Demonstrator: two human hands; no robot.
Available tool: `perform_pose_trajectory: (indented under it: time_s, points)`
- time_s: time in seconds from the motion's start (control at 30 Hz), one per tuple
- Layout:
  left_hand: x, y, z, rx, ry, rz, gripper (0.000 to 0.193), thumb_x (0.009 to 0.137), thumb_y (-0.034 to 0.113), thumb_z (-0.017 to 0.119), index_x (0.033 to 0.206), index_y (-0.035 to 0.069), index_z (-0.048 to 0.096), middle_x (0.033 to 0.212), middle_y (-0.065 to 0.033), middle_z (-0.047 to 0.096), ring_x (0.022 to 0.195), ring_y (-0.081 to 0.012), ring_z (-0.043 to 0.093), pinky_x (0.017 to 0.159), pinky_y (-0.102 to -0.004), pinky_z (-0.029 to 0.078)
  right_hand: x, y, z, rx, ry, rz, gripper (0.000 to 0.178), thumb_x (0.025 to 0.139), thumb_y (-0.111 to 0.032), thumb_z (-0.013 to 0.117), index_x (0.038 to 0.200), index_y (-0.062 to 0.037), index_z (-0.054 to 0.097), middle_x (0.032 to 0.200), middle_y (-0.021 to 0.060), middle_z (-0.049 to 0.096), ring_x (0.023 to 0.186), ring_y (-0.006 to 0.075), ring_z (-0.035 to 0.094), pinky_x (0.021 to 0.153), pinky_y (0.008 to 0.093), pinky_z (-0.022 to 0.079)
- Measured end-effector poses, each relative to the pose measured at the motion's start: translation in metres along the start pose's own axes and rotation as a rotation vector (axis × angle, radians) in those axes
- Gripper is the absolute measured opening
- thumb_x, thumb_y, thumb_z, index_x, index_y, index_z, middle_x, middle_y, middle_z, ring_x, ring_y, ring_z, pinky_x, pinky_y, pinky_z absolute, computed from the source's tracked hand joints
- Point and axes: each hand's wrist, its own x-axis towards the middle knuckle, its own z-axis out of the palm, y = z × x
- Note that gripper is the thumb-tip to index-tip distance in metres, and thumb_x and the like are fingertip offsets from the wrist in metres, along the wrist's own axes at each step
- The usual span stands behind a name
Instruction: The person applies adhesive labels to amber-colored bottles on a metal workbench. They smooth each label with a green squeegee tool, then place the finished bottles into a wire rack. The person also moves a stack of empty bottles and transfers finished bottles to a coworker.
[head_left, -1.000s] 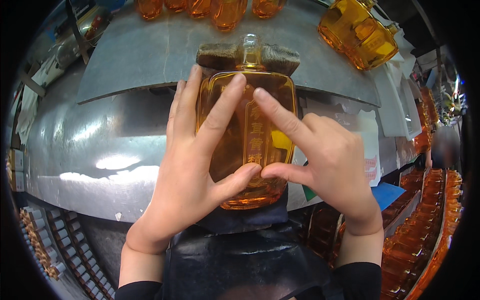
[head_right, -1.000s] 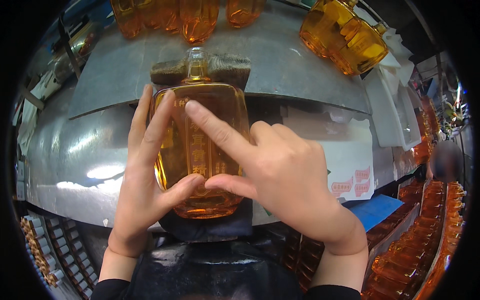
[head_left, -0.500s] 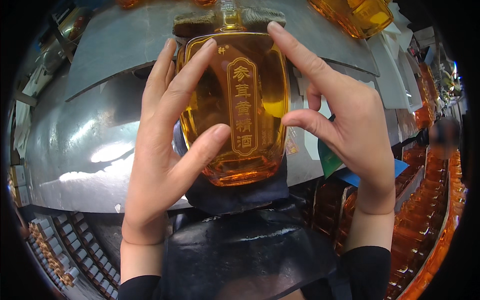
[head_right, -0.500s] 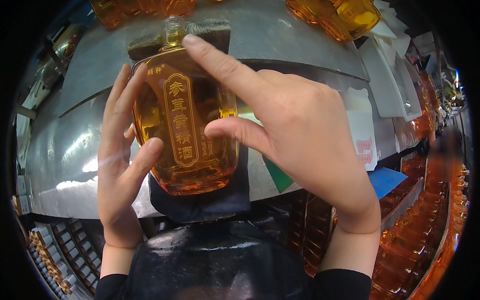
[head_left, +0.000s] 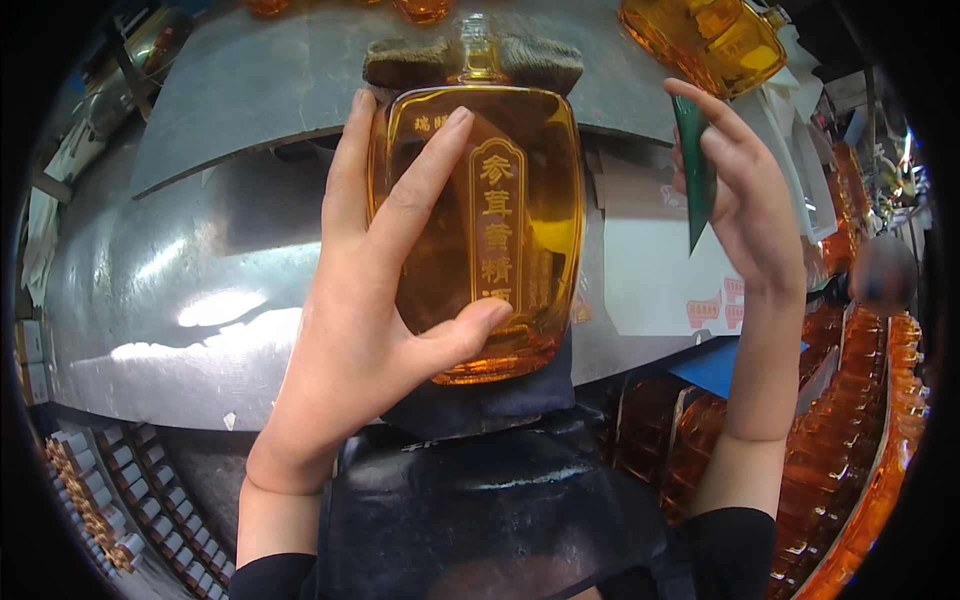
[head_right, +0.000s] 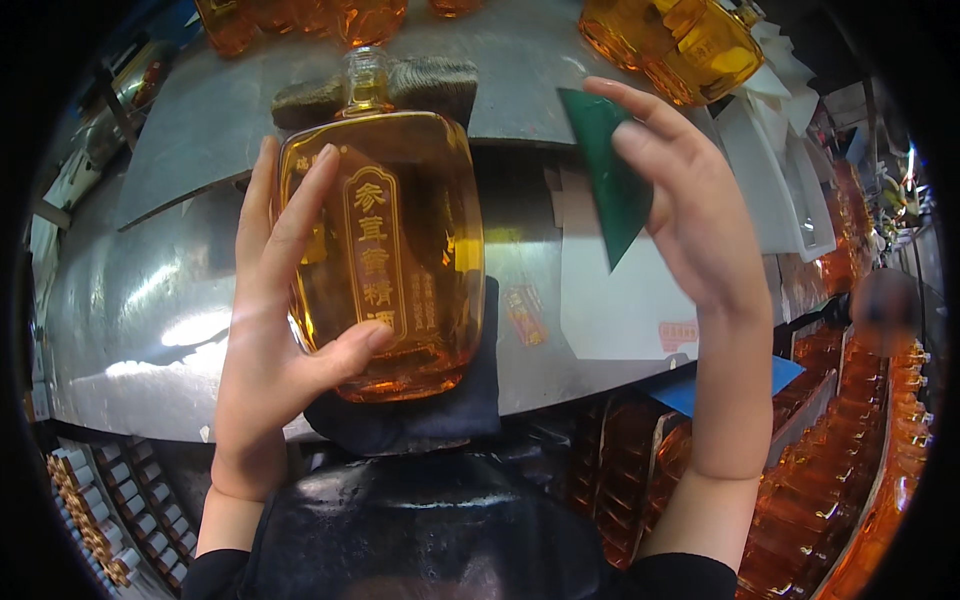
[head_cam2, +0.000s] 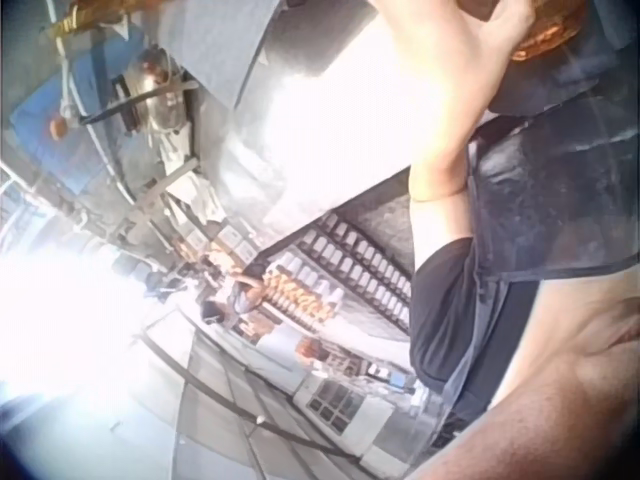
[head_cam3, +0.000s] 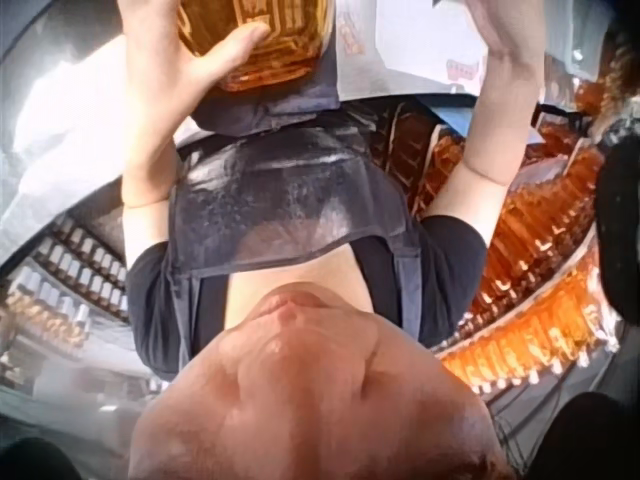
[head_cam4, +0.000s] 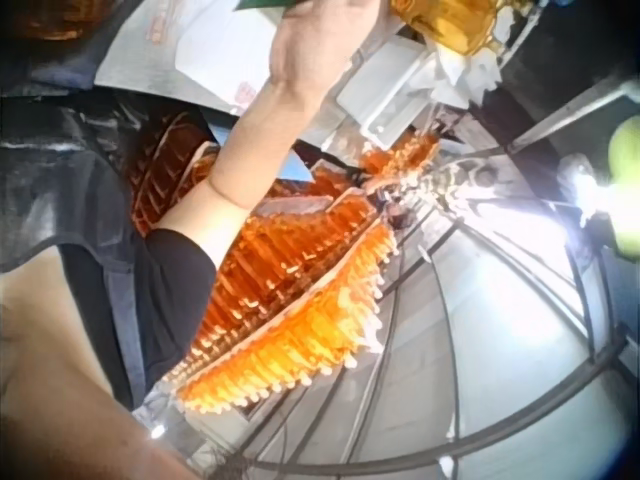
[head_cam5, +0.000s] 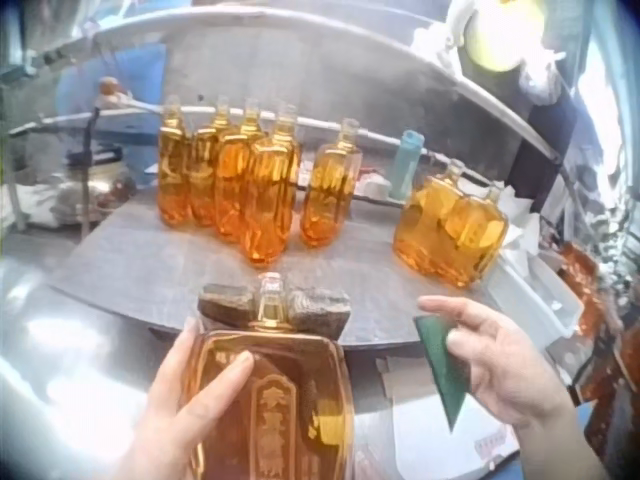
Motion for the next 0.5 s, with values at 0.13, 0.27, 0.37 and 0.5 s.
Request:
perform_pose_trajectory:
  time_s: [0.13, 0.27, 0.37, 0.5]
  points:
    - [0.0, 0.002, -0.004, 0.026, -0.005, -0.038, 0.098, 0.065, 0.044, 0.078, 0.148, 0.011, 0.035, 0.155, -0.0204, 0.022, 0.141, -0.0356, 0.028, 0.113, -0.0443, 0.028, -0.016, -0.013, 0.034, -0.25, -0.042, -0.321, 0.045, 0.083, -0.004, 0.071, 0.124, 0.0023, 0.054, 0.112, 0.008, 0.062, 0.1, 0.0132, 0.06, 0.09, 0.0245, 0.047]
    - [0.001, 0.001, -0.005, 0.024, -0.021, -0.021, 0.103, 0.064, 0.041, 0.08, 0.149, 0.008, 0.031, 0.155, -0.0222, 0.019, 0.141, -0.0378, 0.026, 0.114, -0.0445, 0.027, -0.031, -0.035, 0.066, -0.87, -0.135, -0.494, 0.043, 0.07, -0.001, 0.077, 0.112, -0.0031, 0.067, 0.094, 0.0085, 0.069, 0.078, 0.0193, 0.065, 0.073, 0.0291, 0.053]
    - [0.004, 0.002, -0.005, 0.016, -0.043, -0.004, 0.11, 0.063, 0.036, 0.081, 0.151, 0.005, 0.023, 0.155, -0.0242, 0.017, 0.142, -0.0396, 0.024, 0.114, -0.0447, 0.026, -0.014, -0.027, 0.074, -1.076, -0.228, -0.745, 0.046, 0.066, 0.0, 0.076, 0.111, -0.0052, 0.067, 0.091, 0.01, 0.069, 0.076, 0.024, 0.065, 0.069, 0.0319, 0.052]
    - [0.0, 0.003, -0.006, -0.039, -0.031, -0.067, 0.12, 0.063, 0.045, 0.082, 0.153, 0.007, 0.013, 0.157, -0.0196, 0.015, 0.142, -0.0373, 0.024, 0.115, -0.0445, 0.025, 0.06, -0.023, 0.095, -1.018, 0.051, -1.216, 0.033, 0.07, -0.009, 0.071, 0.103, -0.009, 0.068, 0.088, 0.0076, 0.067, 0.076, 0.0264, 0.065, 0.068, 0.0325, 0.053]
